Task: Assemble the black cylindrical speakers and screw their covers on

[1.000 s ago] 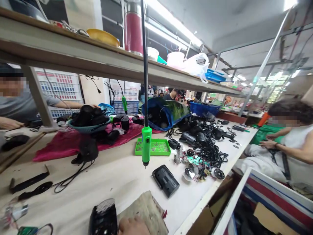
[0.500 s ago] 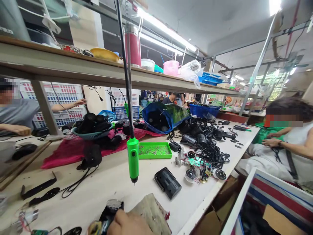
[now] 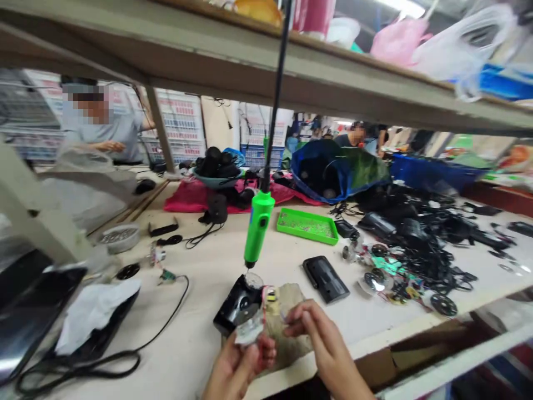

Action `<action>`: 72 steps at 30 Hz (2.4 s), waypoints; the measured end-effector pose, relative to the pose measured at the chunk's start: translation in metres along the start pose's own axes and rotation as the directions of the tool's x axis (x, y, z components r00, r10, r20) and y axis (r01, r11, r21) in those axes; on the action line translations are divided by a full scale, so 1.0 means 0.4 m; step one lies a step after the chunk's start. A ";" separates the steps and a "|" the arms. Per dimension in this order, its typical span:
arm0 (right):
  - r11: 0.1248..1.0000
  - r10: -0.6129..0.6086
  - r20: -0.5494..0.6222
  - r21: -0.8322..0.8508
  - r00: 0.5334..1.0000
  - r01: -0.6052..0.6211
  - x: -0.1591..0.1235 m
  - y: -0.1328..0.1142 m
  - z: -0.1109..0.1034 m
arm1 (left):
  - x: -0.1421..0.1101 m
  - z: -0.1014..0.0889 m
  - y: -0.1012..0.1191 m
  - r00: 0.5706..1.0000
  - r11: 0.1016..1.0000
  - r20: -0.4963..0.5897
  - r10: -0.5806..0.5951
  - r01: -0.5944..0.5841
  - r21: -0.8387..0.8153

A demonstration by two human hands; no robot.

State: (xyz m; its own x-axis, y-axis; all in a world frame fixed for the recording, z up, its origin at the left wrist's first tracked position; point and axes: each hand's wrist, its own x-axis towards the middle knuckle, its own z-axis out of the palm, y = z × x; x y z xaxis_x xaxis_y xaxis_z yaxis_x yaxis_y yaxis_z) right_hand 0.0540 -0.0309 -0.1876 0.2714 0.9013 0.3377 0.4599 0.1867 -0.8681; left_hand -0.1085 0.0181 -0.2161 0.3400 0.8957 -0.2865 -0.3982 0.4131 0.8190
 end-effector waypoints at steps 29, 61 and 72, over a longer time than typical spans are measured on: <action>0.811 0.043 -0.028 0.585 0.999 -0.018 0.277 -0.107 -0.066 | 0.071 -0.036 0.013 0.965 0.637 0.253 0.073 -0.240 0.732; 0.685 0.146 -0.185 0.727 0.972 0.036 0.179 -0.224 -0.109 | 0.041 0.000 0.033 0.893 0.224 0.449 0.020 -0.442 0.869; 0.623 0.197 -0.173 0.782 0.965 0.013 0.172 -0.227 -0.076 | 0.038 0.000 0.019 0.887 0.179 0.459 0.049 -0.459 0.870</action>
State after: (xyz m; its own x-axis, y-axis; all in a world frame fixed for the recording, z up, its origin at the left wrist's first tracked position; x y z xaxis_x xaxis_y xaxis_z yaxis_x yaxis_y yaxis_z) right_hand 0.0566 0.0023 -0.0747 0.4993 0.8387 0.2176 -0.3711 0.4339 -0.8210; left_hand -0.1064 0.0350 -0.2142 0.6729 0.7396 0.0139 0.5137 -0.4806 0.7107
